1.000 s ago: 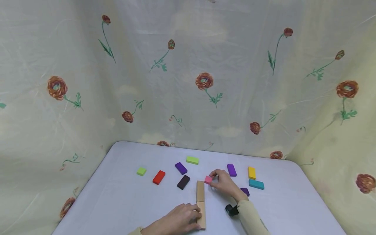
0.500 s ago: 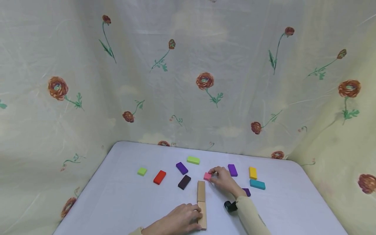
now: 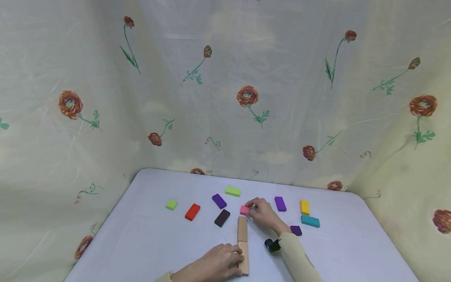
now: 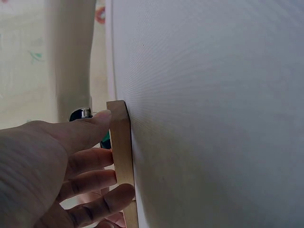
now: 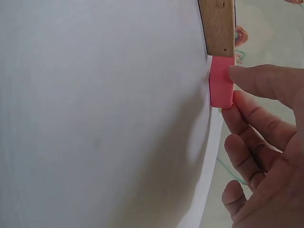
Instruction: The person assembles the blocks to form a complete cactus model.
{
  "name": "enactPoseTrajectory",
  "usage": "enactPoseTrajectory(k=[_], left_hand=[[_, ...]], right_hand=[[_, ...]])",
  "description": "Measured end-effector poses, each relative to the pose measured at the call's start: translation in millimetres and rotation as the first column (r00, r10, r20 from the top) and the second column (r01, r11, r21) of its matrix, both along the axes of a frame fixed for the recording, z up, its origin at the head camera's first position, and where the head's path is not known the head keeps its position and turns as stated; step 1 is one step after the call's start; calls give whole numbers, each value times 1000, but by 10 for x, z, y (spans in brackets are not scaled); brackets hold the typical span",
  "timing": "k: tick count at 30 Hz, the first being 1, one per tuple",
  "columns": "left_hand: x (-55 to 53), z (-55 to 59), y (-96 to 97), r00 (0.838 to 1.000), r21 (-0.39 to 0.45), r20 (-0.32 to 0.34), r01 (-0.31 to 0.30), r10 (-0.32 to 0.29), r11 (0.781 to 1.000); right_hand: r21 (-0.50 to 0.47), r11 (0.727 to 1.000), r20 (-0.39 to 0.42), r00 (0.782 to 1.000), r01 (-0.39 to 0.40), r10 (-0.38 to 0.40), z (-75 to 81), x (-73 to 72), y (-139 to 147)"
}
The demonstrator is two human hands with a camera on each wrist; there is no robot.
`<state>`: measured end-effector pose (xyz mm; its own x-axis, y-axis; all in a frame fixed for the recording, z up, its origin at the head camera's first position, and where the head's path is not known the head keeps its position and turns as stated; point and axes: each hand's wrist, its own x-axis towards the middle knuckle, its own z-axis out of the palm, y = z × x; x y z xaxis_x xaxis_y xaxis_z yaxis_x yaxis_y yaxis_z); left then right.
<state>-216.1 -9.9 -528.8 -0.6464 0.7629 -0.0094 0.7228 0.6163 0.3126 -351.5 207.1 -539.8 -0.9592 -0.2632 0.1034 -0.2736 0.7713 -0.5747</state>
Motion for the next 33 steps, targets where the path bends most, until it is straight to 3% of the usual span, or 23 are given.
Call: enactPoseTrajectory(k=[10,21,33], left_hand=[[2,30,-11,999,0,-39,23,-23,1000],[10,48,-7,1000,-17,-21,14,-15,1000],[16,13,-15,999,3,-47,25,-25,1000]], right_hand=[[-17,1000,11,1000,13,-13,43,5,-60],[-27,999,37,999,-23,24,32,13,-67],[-42,999,63,997,-30,33,17,47,-79]])
